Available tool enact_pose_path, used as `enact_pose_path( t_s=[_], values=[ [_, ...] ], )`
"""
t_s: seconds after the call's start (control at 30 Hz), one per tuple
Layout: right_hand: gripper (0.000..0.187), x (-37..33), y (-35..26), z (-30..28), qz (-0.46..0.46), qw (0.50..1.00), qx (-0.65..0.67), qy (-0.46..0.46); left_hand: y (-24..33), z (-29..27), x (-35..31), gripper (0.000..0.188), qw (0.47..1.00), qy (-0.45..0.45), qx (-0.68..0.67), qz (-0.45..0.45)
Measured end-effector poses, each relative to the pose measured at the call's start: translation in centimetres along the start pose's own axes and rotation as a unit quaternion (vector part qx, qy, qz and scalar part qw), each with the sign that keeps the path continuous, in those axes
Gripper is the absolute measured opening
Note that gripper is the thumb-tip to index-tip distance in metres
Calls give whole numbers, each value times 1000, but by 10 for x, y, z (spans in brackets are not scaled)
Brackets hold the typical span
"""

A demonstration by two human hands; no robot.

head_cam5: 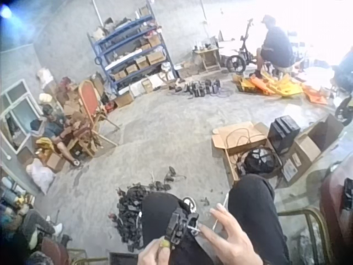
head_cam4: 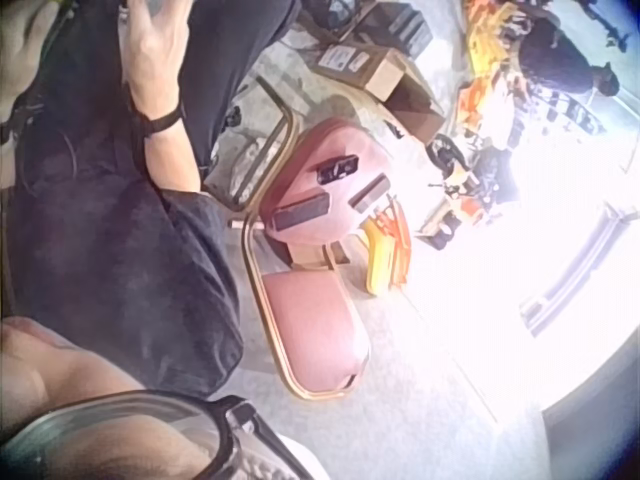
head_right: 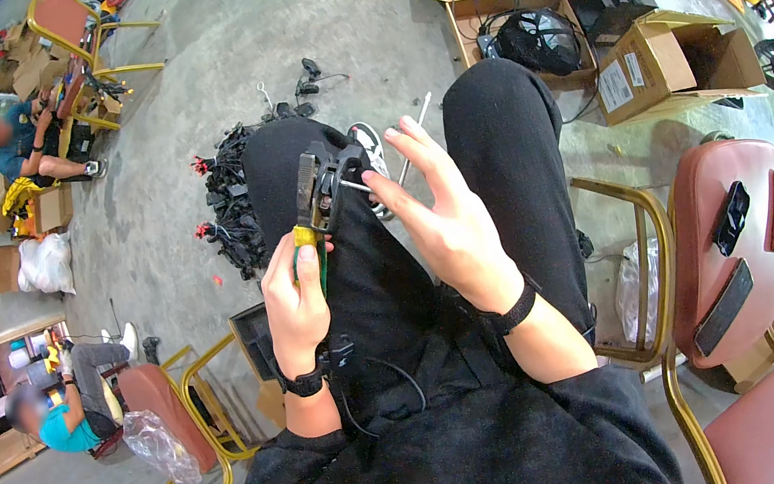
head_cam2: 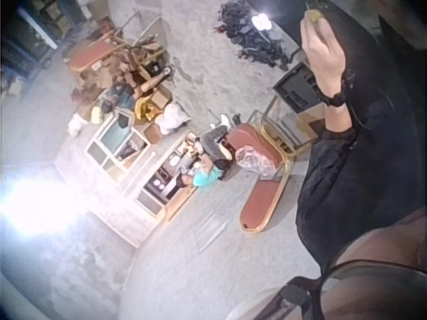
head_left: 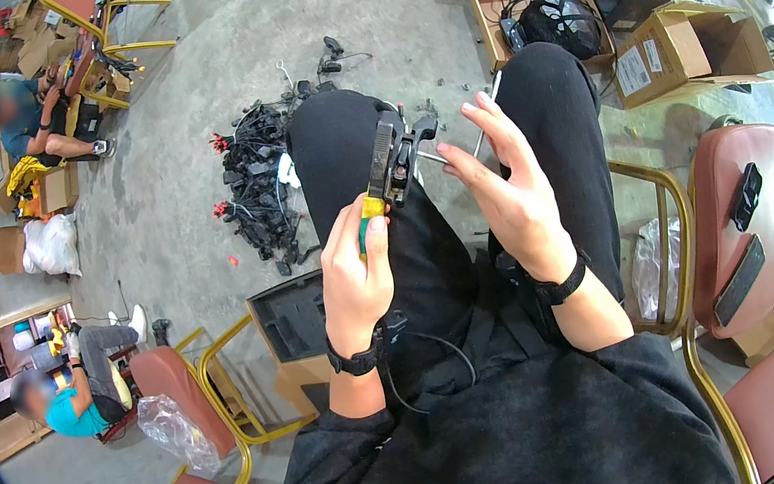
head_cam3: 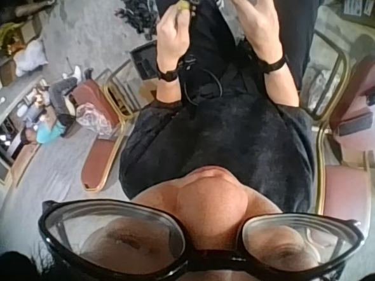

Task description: The person is using pliers and other small tools to assemble or modify small black components, possibly electrical or mechanical parts.

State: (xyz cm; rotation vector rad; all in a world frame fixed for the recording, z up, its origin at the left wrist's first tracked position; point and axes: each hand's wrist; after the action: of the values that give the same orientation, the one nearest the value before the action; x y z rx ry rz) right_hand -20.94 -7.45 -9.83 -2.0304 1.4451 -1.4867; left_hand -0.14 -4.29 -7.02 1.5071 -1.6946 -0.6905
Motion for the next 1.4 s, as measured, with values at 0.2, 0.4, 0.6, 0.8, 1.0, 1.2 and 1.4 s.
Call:
enact_pose_path(
  t_s=[0.2, 0.4, 0.6, 0.8, 1.0, 1.2, 1.4],
  values=[
    [42, 1, -2, -1, -18, 999, -30, 12, 0, -1, 1, 33, 1000, -10, -10, -7],
    [39, 2, -2, 0, -26, 999, -18, 30, 1, 0, 0, 35, 999, 0, -22, -24],
    [31, 2, 2, 0, 23, 999, 38, -17, -4, -3, 0, 34, 1000, -15, -15, -17],
    [20, 0, 3, 0, 177, 961, 200, -73, -4, 1, -1, 36, 1000, 10, -4, -16],
    [33, 6, 14, -8, 477, 622, 592, -189, -1, -1, 0, 37, 1000, 2, 0, -21],
    [25, 2, 9, -3, 380, 798, 449, -129, -1, -3, 1, 35, 1000, -15, -8, -26],
    [25, 2, 2, -3, 68, 995, 79, -12, -1, -5, 1, 36, 999, -24, -22, -43]
  ],
)
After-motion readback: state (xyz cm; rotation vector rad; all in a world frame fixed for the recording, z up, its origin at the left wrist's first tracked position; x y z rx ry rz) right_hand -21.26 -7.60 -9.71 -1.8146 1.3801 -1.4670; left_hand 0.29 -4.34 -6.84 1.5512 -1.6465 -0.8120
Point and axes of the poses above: each hand's wrist, its own x-axis towards the middle knuckle, its own z-axis out of the palm, y = z × x, and after that the axes turned 5 degrees about y, right-handed
